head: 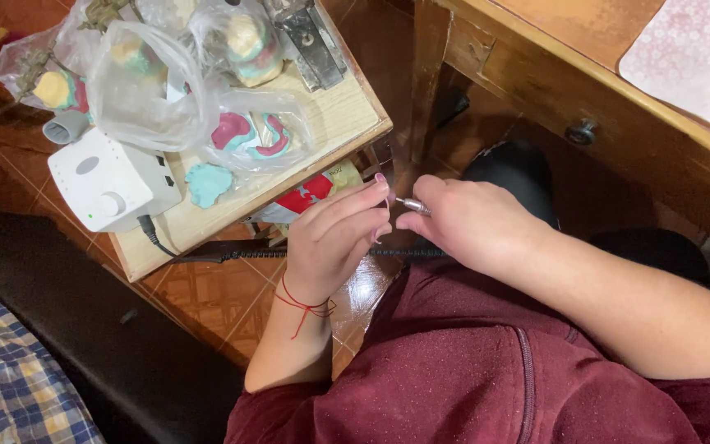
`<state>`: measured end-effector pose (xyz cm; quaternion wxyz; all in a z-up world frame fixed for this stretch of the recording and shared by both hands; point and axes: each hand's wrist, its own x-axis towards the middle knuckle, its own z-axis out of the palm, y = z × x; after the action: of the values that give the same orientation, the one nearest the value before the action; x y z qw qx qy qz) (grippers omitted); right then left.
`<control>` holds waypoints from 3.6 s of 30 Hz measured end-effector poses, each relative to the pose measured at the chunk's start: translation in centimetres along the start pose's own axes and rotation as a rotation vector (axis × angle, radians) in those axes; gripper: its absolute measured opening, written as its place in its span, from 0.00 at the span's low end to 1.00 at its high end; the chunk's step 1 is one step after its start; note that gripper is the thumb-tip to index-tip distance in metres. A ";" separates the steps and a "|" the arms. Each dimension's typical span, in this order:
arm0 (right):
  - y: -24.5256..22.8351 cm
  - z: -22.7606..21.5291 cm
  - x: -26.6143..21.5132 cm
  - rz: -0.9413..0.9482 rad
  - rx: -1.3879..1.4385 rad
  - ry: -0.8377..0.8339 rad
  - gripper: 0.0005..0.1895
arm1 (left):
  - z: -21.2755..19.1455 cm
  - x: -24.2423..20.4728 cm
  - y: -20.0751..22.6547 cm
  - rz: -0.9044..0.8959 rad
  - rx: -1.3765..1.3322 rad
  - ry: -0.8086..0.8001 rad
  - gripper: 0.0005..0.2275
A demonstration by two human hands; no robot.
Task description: The person molds a pink putty-like material by hand, then picks up a dental mold and applies the material to it. They use a rotary tool to smooth and shape the material on the mold, repeating the process with different molds.
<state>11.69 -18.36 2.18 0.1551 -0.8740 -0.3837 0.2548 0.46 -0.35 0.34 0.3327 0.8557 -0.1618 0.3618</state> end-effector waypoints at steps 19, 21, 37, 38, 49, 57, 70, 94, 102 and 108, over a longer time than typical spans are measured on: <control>0.9 -1.2 1.0 0.078 0.118 0.048 0.18 | 0.2 -1.5 -0.7 -0.092 -0.060 0.037 0.08; 1.0 -1.0 1.0 0.021 0.316 0.177 0.18 | 0.1 -1.8 -0.7 -0.254 -0.284 0.092 0.16; 1.2 0.5 0.5 -0.653 0.555 0.525 0.03 | 2.9 -2.0 0.4 -0.612 -0.947 0.321 0.26; 1.0 0.5 0.5 -0.665 0.543 0.512 0.03 | 2.8 -1.9 0.4 -0.658 -0.955 0.302 0.26; 2.9 1.1 1.0 -0.490 0.322 0.357 0.07 | -7.1 -5.1 -6.6 -1.140 0.065 0.352 0.23; 3.0 2.5 0.9 -0.190 0.485 0.303 0.10 | -10.3 -11.2 -13.9 -1.232 0.848 0.053 0.29; 1.9 1.0 0.4 -0.281 0.563 0.425 0.02 | -9.3 -9.0 -10.8 -0.820 0.248 0.707 0.10; 1.6 1.4 0.2 -0.263 1.015 0.491 0.09 | 4.1 -2.6 -1.5 -0.667 -0.986 0.068 0.35; 1.6 0.8 0.0 -0.185 0.902 0.467 0.05 | 3.4 -1.2 0.0 -0.616 -0.820 0.142 0.19; 1.9 1.7 0.3 -0.204 0.958 0.453 0.13 | 4.0 -1.8 0.1 -0.618 -0.745 0.201 0.16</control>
<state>12.06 -19.26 -0.24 0.6390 -0.6967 -0.2647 0.1901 1.25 -3.12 -2.98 0.7216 0.6475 0.0138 0.2445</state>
